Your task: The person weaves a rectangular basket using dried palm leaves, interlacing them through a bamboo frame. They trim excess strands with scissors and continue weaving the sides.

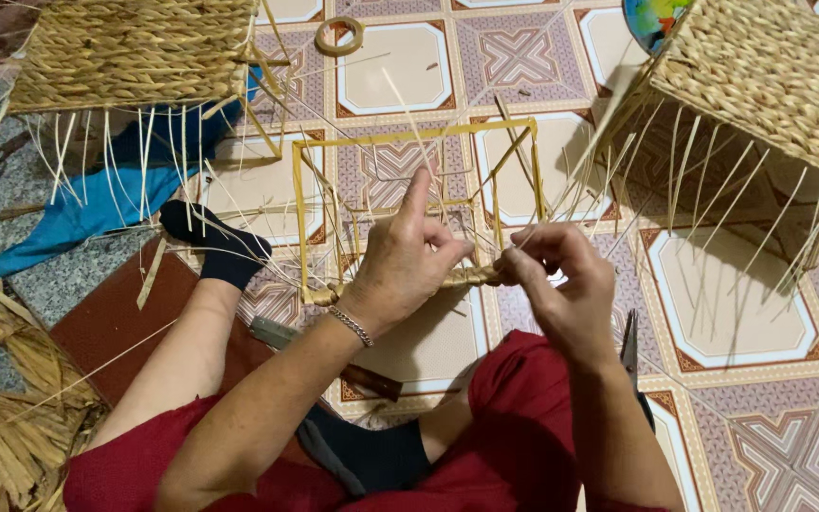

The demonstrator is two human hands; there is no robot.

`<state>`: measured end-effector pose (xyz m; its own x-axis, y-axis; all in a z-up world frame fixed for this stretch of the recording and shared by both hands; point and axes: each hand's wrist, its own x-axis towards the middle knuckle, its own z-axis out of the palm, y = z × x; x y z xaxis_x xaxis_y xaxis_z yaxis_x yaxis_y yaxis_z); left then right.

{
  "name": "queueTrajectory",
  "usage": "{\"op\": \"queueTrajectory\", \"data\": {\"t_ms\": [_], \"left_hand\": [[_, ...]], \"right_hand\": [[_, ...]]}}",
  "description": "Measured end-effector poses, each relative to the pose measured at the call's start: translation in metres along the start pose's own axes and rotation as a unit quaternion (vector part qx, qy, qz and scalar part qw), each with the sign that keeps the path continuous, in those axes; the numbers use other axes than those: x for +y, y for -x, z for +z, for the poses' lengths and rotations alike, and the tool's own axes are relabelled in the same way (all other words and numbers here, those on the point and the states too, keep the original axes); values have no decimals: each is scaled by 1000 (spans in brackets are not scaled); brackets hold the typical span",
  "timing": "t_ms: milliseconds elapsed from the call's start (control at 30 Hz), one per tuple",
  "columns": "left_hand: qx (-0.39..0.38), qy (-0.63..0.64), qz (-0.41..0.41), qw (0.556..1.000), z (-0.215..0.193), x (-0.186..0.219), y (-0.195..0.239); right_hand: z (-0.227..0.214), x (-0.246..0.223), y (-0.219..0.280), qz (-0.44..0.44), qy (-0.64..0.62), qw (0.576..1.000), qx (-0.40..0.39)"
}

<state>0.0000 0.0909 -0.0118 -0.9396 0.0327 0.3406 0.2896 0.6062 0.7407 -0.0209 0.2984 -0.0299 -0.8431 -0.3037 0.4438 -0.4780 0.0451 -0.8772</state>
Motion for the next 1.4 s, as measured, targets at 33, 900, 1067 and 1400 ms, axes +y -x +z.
{"op": "queueTrajectory", "data": {"t_ms": [33, 900, 1067, 1400], "left_hand": [[8, -10, 21, 1000, 0, 1, 1], [89, -105, 165, 977, -36, -4, 59], [122, -247, 255, 927, -22, 12, 51], [-171, -153, -9, 973, 12, 43, 1]], "right_hand": [[-4, 3, 1, 21, -38, 999, -7], [-1, 13, 10, 16, -63, 998, -17], [0, 11, 6, 22, -32, 999, -26], [-4, 10, 7, 44, -129, 990, 37]]}}
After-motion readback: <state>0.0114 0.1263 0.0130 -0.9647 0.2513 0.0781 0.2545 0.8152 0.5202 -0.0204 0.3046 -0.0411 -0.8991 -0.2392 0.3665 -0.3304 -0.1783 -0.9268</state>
